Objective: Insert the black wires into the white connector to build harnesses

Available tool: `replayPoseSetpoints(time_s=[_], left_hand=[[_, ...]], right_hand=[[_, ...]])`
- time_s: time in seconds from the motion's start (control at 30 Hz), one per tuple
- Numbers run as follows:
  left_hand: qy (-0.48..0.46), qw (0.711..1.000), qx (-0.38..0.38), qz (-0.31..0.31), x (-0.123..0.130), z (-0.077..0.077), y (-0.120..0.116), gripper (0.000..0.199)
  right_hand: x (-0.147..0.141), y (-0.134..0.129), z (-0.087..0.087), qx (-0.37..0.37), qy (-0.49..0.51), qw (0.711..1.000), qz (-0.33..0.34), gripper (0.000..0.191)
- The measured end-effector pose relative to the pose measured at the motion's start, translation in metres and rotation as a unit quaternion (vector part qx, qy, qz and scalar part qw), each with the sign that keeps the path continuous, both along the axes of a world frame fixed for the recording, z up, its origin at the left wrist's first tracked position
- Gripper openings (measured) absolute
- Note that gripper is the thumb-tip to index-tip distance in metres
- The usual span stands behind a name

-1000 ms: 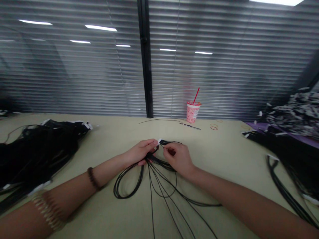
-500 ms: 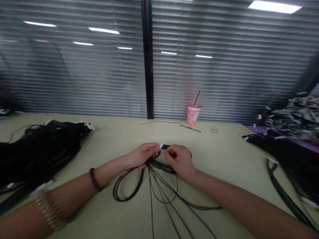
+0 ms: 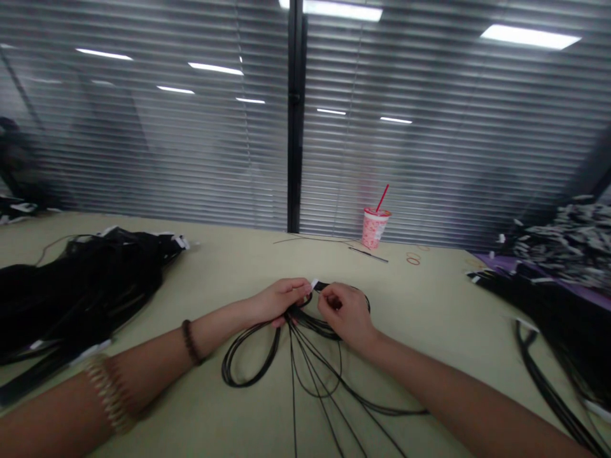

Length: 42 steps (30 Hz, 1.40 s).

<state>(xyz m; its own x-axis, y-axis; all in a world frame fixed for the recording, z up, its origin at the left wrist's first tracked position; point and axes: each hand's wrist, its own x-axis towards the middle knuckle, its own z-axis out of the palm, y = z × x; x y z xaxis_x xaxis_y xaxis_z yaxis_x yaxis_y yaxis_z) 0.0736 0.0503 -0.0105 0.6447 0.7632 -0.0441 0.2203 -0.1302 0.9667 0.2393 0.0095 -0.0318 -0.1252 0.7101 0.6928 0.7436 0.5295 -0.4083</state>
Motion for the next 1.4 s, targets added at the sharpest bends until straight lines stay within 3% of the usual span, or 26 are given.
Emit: replayPoseSetpoints(time_s=[0.23, 0.37, 0.53, 0.67, 0.8, 0.9, 1.03, 1.13, 1.23, 1.3, 1.4], left_hand=[[-0.044, 0.998, -0.029, 0.035, 0.000, -0.002, 0.003, 0.030], [-0.043, 0.998, -0.032, 0.024, 0.000, -0.004, 0.005, 0.031], [-0.020, 0.999, -0.047, 0.005, 0.001, 0.002, 0.000, 0.034], [-0.034, 0.996, -0.084, -0.011, 0.002, 0.010, -0.008, 0.039], [-0.080, 0.991, -0.101, 0.046, 0.002, 0.010, -0.009, 0.036], [-0.084, 0.987, -0.118, 0.064, 0.001, 0.007, -0.006, 0.039], [-0.078, 0.985, -0.142, 0.059, 0.000, 0.004, -0.001, 0.047], [-0.088, 0.980, -0.170, 0.049, -0.001, 0.004, -0.001, 0.049], [-0.111, 0.975, -0.184, 0.054, -0.001, 0.007, -0.004, 0.047], [-0.128, 0.972, -0.182, 0.069, 0.000, 0.009, -0.006, 0.043], [-0.142, 0.968, -0.189, 0.090, 0.001, 0.013, -0.009, 0.039]], right_hand=[[0.024, 0.016, 0.004, 0.003, -0.108, 0.993, -0.052, 0.018], [0.044, 0.032, 0.002, -0.006, 0.019, 0.995, -0.093, 0.042], [0.054, 0.049, -0.006, -0.170, 0.214, 0.962, -0.024, 0.025], [0.052, 0.050, -0.003, -0.190, 0.234, 0.953, -0.016, 0.027], [0.052, 0.048, -0.001, -0.180, 0.226, 0.957, -0.021, 0.032], [0.052, 0.046, 0.000, -0.129, 0.193, 0.972, -0.045, 0.038], [0.043, 0.031, 0.015, 0.031, 0.135, 0.986, -0.091, 0.055], [0.026, 0.008, 0.031, 0.125, 0.065, 0.989, -0.043, 0.041], [0.005, -0.016, 0.036, 0.093, -0.046, 0.994, 0.042, 0.010], [-0.005, -0.026, 0.032, 0.044, -0.140, 0.986, 0.074, 0.019], [-0.012, -0.031, 0.024, 0.024, -0.243, 0.969, 0.049, 0.024]])
